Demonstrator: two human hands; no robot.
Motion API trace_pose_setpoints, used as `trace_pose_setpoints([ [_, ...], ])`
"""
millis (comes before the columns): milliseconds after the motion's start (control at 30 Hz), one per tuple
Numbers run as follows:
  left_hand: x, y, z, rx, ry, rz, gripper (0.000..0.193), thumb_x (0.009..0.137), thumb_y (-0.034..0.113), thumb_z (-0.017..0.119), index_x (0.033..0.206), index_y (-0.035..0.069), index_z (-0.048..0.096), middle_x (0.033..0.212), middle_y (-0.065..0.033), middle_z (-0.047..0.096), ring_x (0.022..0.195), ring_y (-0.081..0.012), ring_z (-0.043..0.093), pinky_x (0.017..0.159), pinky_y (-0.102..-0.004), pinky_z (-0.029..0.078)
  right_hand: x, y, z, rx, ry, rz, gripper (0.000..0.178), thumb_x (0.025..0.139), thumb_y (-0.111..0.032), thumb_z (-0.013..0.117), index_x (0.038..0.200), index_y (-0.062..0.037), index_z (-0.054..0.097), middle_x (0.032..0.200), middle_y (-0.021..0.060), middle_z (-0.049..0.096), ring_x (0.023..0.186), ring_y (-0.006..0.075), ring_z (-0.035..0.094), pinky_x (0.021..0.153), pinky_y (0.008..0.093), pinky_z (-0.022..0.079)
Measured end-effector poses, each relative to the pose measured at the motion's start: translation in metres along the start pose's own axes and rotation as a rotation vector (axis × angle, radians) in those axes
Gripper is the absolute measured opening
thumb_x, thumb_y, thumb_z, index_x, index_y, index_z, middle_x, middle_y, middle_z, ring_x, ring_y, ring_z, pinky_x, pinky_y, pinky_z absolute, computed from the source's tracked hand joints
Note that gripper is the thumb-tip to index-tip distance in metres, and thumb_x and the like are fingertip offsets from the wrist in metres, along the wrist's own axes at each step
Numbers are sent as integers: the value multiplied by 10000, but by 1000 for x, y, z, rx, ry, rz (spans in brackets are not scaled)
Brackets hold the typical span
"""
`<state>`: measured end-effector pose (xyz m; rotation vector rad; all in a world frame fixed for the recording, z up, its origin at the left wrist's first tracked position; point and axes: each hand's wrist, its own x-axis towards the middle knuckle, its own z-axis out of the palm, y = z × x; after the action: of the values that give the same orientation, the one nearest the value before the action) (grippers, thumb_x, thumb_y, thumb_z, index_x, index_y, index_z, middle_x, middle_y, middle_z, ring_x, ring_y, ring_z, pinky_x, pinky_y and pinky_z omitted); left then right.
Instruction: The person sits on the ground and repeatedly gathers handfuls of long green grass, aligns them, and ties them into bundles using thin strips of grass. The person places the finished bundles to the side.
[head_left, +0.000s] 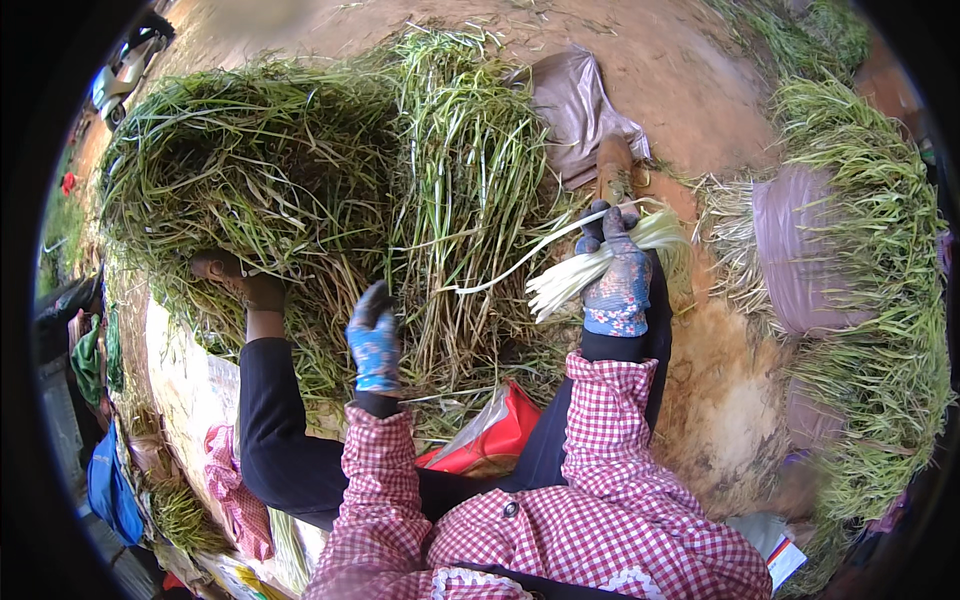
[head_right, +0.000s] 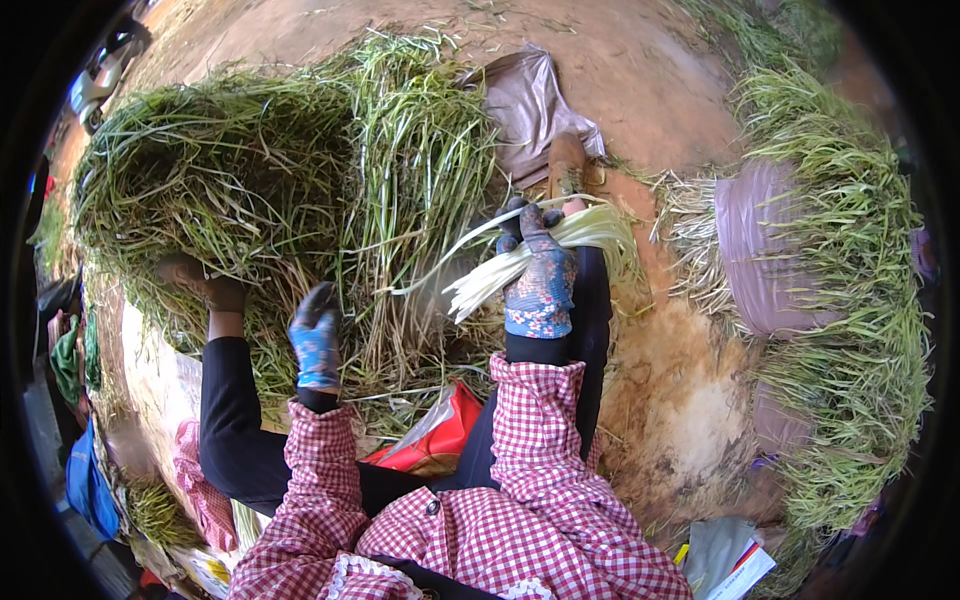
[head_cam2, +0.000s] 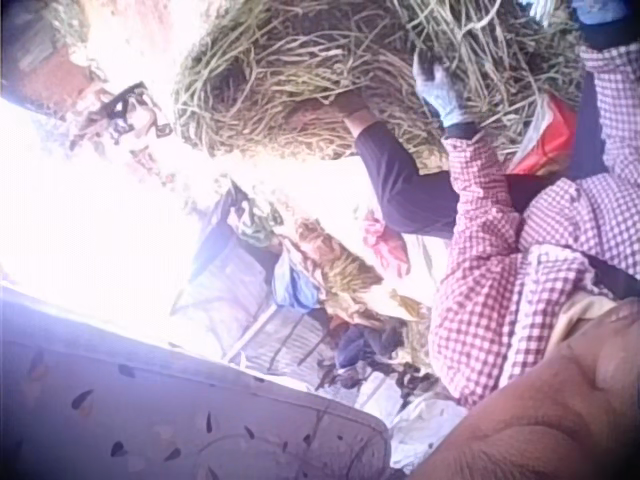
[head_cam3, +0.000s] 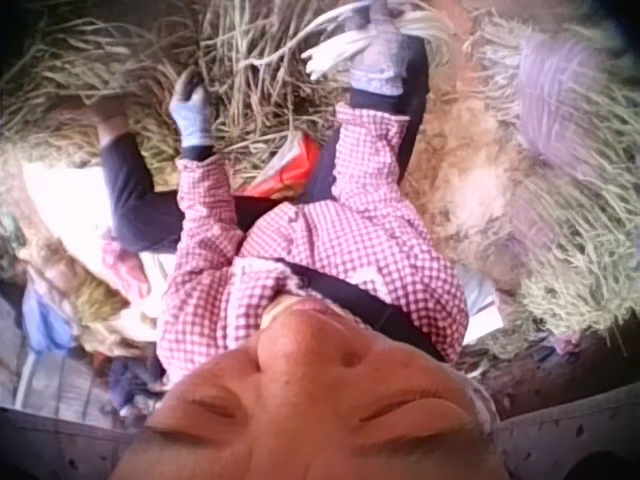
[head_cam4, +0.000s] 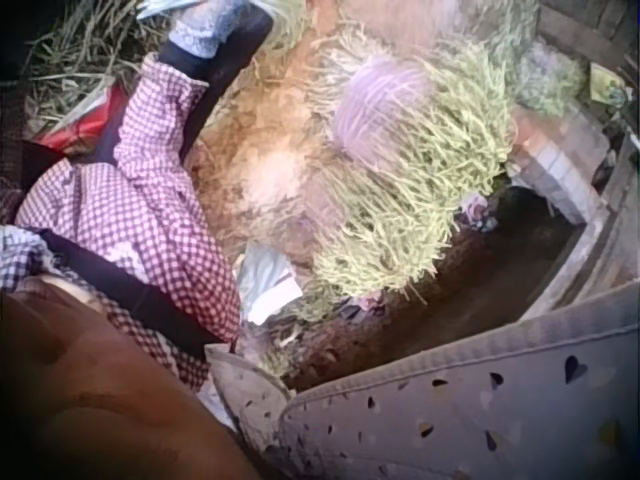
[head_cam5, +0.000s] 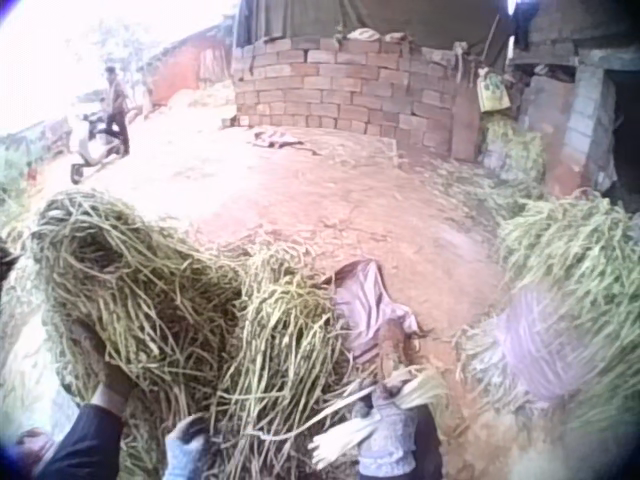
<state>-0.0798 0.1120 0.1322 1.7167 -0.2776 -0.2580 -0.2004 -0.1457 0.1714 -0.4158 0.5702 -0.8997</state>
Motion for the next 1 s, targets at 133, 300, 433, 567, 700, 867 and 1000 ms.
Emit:
trace_pose_setpoints([
  [133,4,20,-10,-200,-138,166,591,798,111,678,1332,43,431,1363,-117,442,1286,-232,380,1070,-373,291,1,17,3,-36,-15,119,172,843,-44,634,927,-145,523,945,104,652,729,153,600,526,243,437],
  [300,-8,12,34,-124,-541,-114,436,750,97,724,1164,43,599,1085,-110,647,1072,-240,579,1037,-390,338,2,16,5,34,-64,83,163,848,-30,621,928,-140,531,967,114,638,728,162,599,507,232,438],
  [433,-27,10,45,-908,-198,-191,242,822,43,643,1055,-18,629,881,-122,672,665,-146,610,624,-250,499,-2,20,2,-109,16,145,178,850,-45,623,988,-114,535,982,99,650,853,182,646,561,230,484],
  [567,-11,28,87,-321,-60,65,178,819,17,641,993,-11,661,859,-80,653,727,-150,601,646,-244,476,-4,52,9,-224,-20,191,228,841,-61,637,1030,-99,515,1055,154,634,886,252,637,721,342,536],
  [700,-6,36,126,28,-264,356,187,789,26,674,974,5,661,842,-68,626,786,-141,600,708,-240,464,-1,57,7,-132,-90,83,318,871,-65,597,1161,-76,465,1048,178,625,890,272,635,738,377,537],
  [867,5,-4,86,-341,-364,-135,226,770,56,710,974,24,616,853,-17,632,761,-71,562,692,-208,459,4,49,0,-124,21,178,258,889,-91,585,1130,-108,495,943,122,644,713,186,621,497,246,420],
  [1000,68,-51,42,-67,147,-198,91,845,91,650,898,19,631,826,-35,653,726,-123,595,671,-231,480,9,52,0,76,-35,114,249,883,-197,608,1092,-82,537,788,51,594,581,110,489,459,229,374],
])
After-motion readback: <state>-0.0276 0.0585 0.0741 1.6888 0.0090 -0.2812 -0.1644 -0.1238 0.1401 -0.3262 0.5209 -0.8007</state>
